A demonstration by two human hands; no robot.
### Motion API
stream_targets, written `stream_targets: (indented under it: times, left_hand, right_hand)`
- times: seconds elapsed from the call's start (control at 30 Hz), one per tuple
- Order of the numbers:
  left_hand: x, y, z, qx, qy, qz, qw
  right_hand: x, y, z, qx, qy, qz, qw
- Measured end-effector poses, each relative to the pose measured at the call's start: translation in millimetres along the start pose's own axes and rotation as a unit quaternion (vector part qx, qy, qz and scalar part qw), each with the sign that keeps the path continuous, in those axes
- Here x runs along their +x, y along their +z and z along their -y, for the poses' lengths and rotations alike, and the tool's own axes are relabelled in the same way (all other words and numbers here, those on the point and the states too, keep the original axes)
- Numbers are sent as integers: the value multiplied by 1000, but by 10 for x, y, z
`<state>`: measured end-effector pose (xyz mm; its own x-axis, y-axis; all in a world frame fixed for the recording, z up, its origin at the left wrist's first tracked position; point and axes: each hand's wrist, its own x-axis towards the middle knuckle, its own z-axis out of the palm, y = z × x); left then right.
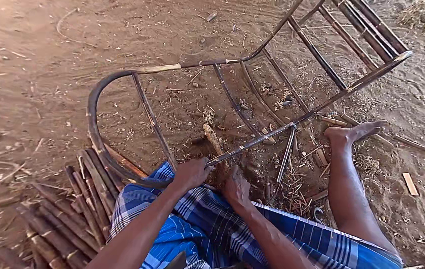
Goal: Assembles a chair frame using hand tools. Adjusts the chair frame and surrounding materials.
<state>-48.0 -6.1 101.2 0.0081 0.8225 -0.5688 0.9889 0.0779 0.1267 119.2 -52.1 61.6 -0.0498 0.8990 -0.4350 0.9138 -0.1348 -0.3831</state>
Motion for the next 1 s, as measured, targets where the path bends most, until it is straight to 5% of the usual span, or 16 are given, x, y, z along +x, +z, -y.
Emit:
stream_targets:
  times: [0.3, 0.4, 0.47, 0.57, 0.67, 0.77, 0.9, 1.0]
  left_hand:
    - [-38, 42, -56, 40, 11, -7, 999]
    - [-48, 64, -81, 47, 21, -16, 999]
    - [-49, 44, -106, 58, 15, -15, 998]
    - [-53, 46, -135, 77, 0, -22, 997]
    - [-43, 41, -191, 85, -15, -23, 996]
    - [-49, 16, -202, 87, -32, -13, 996]
    - [-31, -8, -229, 76, -34, -7, 997]
    - [-53, 34, -225, 68, -35, 1, 997]
  right_hand:
    - [30, -28, 56, -46, -17, 22, 999]
    - [-44, -341, -166, 63, -53, 63, 995]
    - [40, -549, -489, 138, -11, 5, 990]
    - [500, -571, -1214, 86, 160, -117, 976]
    - [866, -465, -1803, 23, 254, -93, 962]
    - [1000, -430, -1842, 18, 267, -68, 961]
    - [851, -940, -1727, 234, 280, -106, 925]
    - [345, -1183, -1754, 504, 251, -74, 823]
